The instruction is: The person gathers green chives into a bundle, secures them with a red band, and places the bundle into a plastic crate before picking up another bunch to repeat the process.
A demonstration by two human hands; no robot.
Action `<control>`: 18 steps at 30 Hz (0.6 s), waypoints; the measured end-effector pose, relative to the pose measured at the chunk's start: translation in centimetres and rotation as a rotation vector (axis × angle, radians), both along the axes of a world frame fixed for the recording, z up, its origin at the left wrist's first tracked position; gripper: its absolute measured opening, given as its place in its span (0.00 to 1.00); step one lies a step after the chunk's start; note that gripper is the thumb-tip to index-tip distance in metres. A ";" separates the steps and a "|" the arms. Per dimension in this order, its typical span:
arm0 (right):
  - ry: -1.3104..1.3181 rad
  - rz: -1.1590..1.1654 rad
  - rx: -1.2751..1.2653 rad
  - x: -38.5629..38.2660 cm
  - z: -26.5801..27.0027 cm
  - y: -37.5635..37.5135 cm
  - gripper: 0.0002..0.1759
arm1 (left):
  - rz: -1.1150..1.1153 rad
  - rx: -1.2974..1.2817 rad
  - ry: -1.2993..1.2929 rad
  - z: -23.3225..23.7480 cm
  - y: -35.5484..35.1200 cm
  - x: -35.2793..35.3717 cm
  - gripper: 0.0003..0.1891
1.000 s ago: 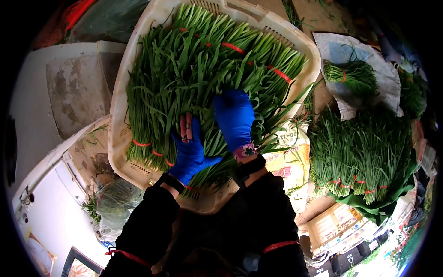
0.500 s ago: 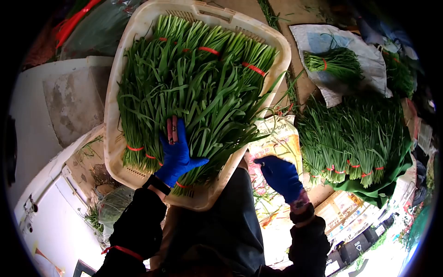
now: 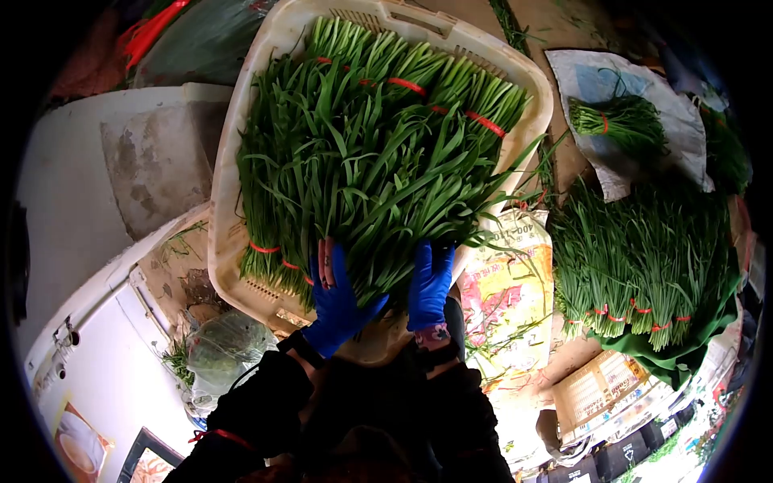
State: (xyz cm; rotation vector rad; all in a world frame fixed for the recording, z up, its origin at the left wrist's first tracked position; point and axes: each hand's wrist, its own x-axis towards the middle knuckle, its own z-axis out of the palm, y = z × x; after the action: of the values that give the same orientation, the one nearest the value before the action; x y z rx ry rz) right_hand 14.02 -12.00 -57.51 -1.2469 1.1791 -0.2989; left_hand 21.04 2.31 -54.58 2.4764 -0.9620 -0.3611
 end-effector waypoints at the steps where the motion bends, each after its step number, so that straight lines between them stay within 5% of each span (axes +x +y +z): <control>1: -0.015 -0.004 0.010 1.1 0.0 0.0 0.24 | 0.022 -0.008 0.016 -0.3 0.0 0.1 0.56; 4: -0.047 -0.003 -0.176 3.9 0.1 0.8 0.19 | 0.044 0.064 -0.001 -0.7 -0.9 -0.5 0.59; 6: 0.185 0.549 -0.555 5.1 1.3 -0.2 0.12 | 0.097 0.071 0.000 -1.0 -1.6 -0.3 0.60; 7: 0.159 0.503 -0.665 6.3 0.2 -0.2 0.11 | 0.131 0.074 0.002 -1.3 -1.9 -0.2 0.61; 12: 0.248 0.669 -0.689 7.0 -4.7 -3.7 0.12 | 0.113 0.360 0.003 -3.8 -3.4 0.1 0.63; 14: 0.196 0.972 -0.724 5.3 -4.6 -5.8 0.14 | 0.105 0.332 0.052 -3.4 -3.7 -0.1 0.64; 16: 0.581 1.101 -0.685 7.0 3.8 -6.8 0.17 | 0.122 0.337 0.066 -3.6 -3.7 -0.1 0.64; 18: 0.586 1.079 -0.939 6.6 7.1 -6.1 0.16 | 0.123 0.308 0.041 -4.2 -3.6 -0.6 0.64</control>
State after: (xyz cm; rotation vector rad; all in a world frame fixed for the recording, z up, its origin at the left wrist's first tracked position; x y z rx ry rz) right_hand 20.61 -18.13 -50.44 -2.7273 0.6257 0.4162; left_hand 20.49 -1.24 -58.77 2.7766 -0.7813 -0.5529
